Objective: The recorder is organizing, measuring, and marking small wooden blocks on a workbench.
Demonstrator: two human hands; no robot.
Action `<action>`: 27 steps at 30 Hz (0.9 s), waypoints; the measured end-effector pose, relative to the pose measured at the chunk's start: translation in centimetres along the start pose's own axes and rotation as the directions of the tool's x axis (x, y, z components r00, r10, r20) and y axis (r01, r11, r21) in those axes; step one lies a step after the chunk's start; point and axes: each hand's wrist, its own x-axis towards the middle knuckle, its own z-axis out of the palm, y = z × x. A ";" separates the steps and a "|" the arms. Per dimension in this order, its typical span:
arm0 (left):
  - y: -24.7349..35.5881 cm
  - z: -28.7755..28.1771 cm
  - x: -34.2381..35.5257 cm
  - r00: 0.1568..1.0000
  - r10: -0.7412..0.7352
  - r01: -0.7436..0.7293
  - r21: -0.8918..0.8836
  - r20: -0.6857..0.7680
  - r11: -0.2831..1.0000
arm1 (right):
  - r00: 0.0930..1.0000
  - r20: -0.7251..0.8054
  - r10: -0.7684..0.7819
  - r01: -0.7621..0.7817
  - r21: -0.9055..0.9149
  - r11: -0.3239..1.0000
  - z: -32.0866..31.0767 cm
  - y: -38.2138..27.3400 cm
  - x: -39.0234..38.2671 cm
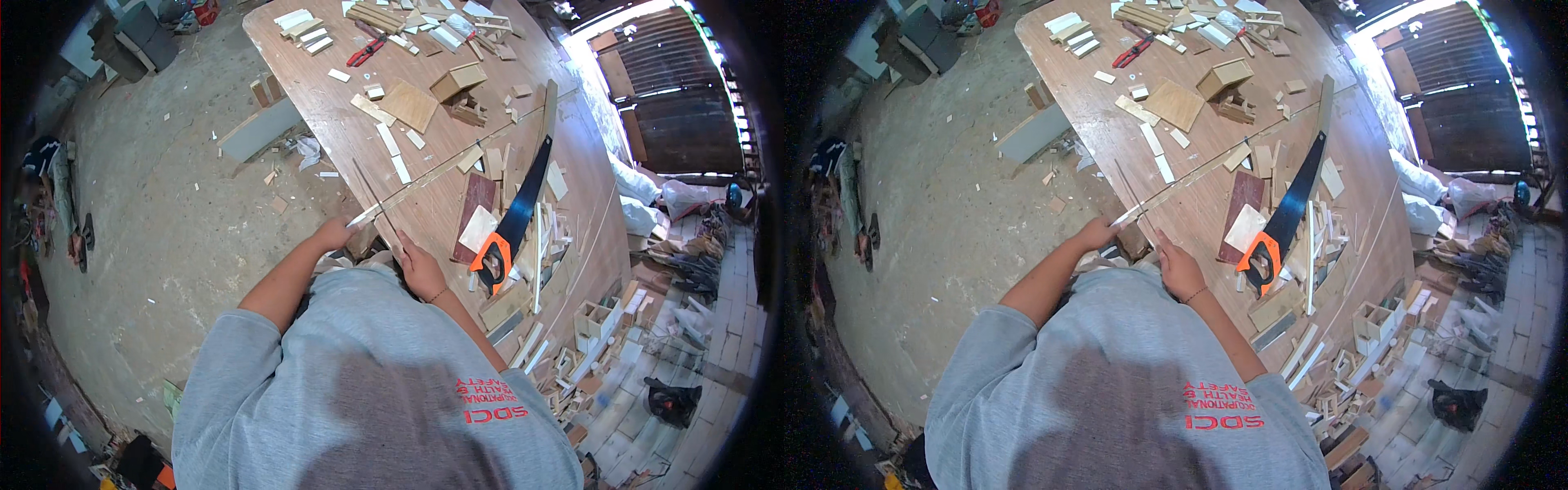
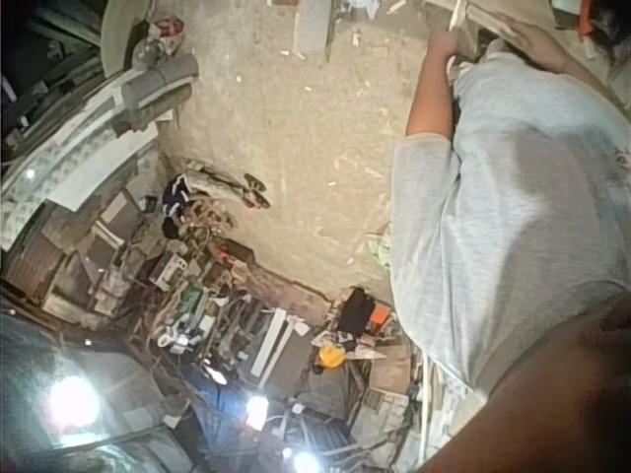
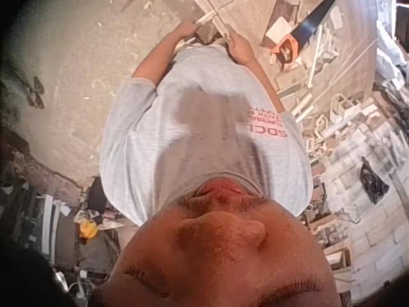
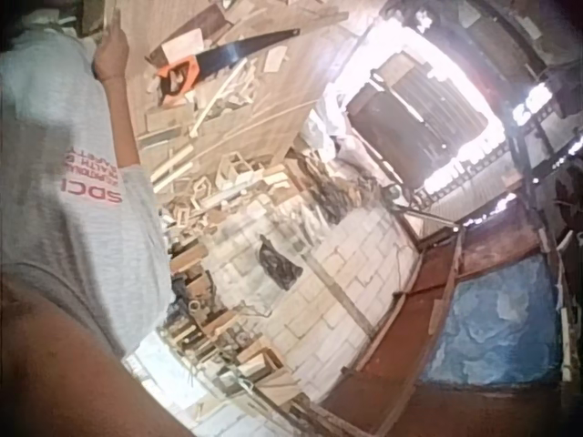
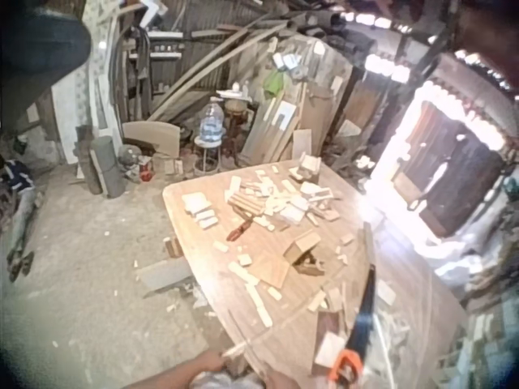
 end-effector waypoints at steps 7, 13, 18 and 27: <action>-1.1 1.8 0.3 0.994 0.081 -0.078 0.045 -0.075 0.996 | 0.981 0.189 -0.041 0.063 -0.109 0.992 -0.1 -1.5 0.4; 1.5 0.2 -1.5 0.991 -0.014 0.037 0.176 -0.130 0.984 | 0.966 0.256 -0.034 0.087 -0.195 0.977 -0.3 -2.2 0.5; 1.3 0.0 -1.5 0.988 -0.004 0.025 0.134 -0.157 0.991 | 0.965 0.263 0.008 0.054 -0.229 0.972 0.2 -1.4 0.6; -1.4 1.4 1.7 0.986 -0.123 0.163 -0.487 0.115 0.858 | 0.962 0.273 0.009 0.052 -0.213 0.976 0.6 -1.2 0.8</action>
